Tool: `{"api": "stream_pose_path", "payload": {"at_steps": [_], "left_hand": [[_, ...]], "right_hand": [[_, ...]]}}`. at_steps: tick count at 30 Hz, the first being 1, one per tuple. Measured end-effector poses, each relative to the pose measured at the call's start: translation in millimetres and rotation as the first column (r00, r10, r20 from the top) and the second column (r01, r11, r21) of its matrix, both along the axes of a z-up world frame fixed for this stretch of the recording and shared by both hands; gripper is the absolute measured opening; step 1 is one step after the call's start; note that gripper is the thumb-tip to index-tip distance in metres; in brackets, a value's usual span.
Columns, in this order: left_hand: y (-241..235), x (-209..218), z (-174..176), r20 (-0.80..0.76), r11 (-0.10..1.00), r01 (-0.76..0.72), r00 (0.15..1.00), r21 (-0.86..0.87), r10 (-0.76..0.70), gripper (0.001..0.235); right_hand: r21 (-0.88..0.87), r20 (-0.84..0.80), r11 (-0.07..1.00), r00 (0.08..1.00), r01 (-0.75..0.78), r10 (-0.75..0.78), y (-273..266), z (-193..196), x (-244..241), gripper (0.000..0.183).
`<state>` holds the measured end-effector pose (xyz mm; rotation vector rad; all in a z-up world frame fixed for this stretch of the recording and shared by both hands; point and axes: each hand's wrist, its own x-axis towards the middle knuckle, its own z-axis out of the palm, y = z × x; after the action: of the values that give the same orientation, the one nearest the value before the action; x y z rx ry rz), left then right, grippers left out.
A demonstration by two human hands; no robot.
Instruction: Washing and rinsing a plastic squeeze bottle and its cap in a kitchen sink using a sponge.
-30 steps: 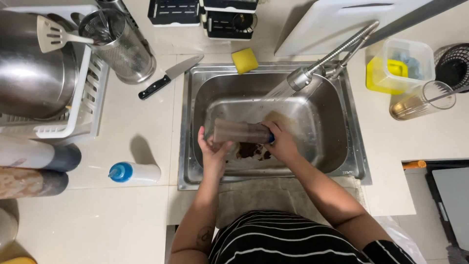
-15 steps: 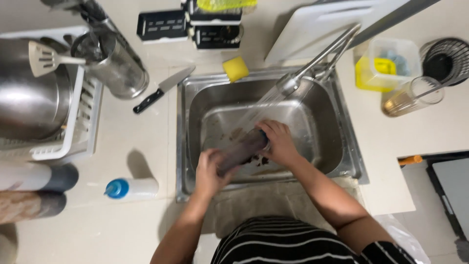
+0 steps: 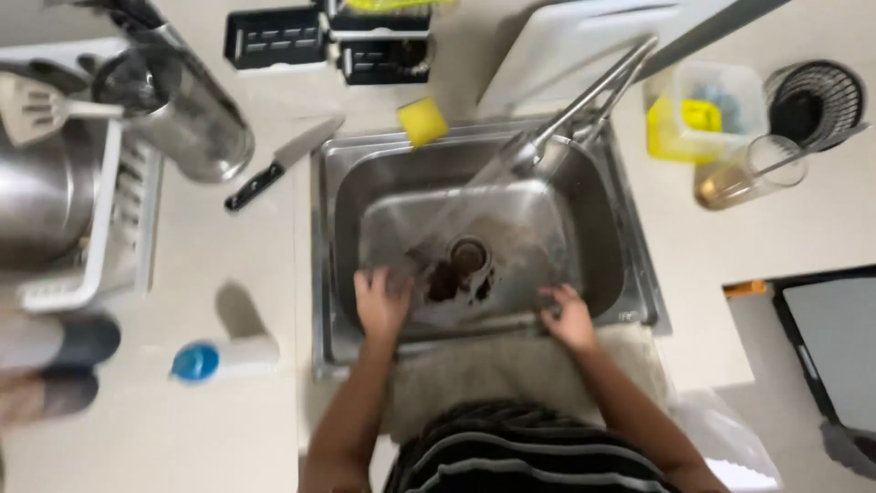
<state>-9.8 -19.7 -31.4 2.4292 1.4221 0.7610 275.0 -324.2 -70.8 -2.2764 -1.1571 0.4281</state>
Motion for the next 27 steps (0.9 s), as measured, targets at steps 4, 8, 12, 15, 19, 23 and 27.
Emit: {"api": "stream_pose_path", "payload": {"at_steps": [4, 8, 12, 15, 19, 23, 27], "left_hand": [[40.9, 29.6, 7.0, 0.189, 0.996, 0.004, 0.982, -0.088, 0.013, 0.048], [27.8, 13.4, -12.5, 0.134, 0.995, -0.031, 0.990, -0.093, 0.043, 0.048], [33.2, 6.4, 7.9, 0.197, 0.996, 0.023, 0.980, -0.083, -0.006, 0.055], [14.1, 2.4, 37.2, 0.347, 0.984, 0.175, 0.922, 0.019, -0.171, 0.052], [-17.1, -7.8, 40.1, 0.383, 0.873, 0.487, 0.804, 0.017, -0.455, 0.043], [-36.2, -3.2, 70.7, 0.166, 0.744, 0.471, 0.782, 0.474, -0.600, 0.039], [-49.5, -0.6, 51.1, 0.282, 0.824, 0.374, 0.811, 0.426, -0.513, 0.041]], "right_hand": [[-0.063, 0.069, 0.995, 0.995, 0.071, -0.066, 46.0, 11.1, 9.6, 0.045], [-0.101, -0.014, 0.989, 0.994, 0.108, -0.110, 27.4, 12.8, -10.3, 0.035], [0.054, -0.308, 0.949, 0.909, 0.310, -0.279, 79.3, 40.2, -11.9, 0.031], [-0.064, -0.829, 0.881, 0.466, 0.468, -0.308, 134.9, 95.0, -35.4, 0.047], [-0.315, -0.928, 0.805, -0.341, 0.503, -0.149, 222.8, 115.5, -43.5, 0.090], [-0.423, -0.897, 0.730, -0.365, 0.537, -0.251, 277.5, 3.9, -47.9, 0.113], [-0.443, -0.896, 0.691, -0.287, 0.572, -0.337, 268.1, 26.6, -50.5, 0.120]]}}
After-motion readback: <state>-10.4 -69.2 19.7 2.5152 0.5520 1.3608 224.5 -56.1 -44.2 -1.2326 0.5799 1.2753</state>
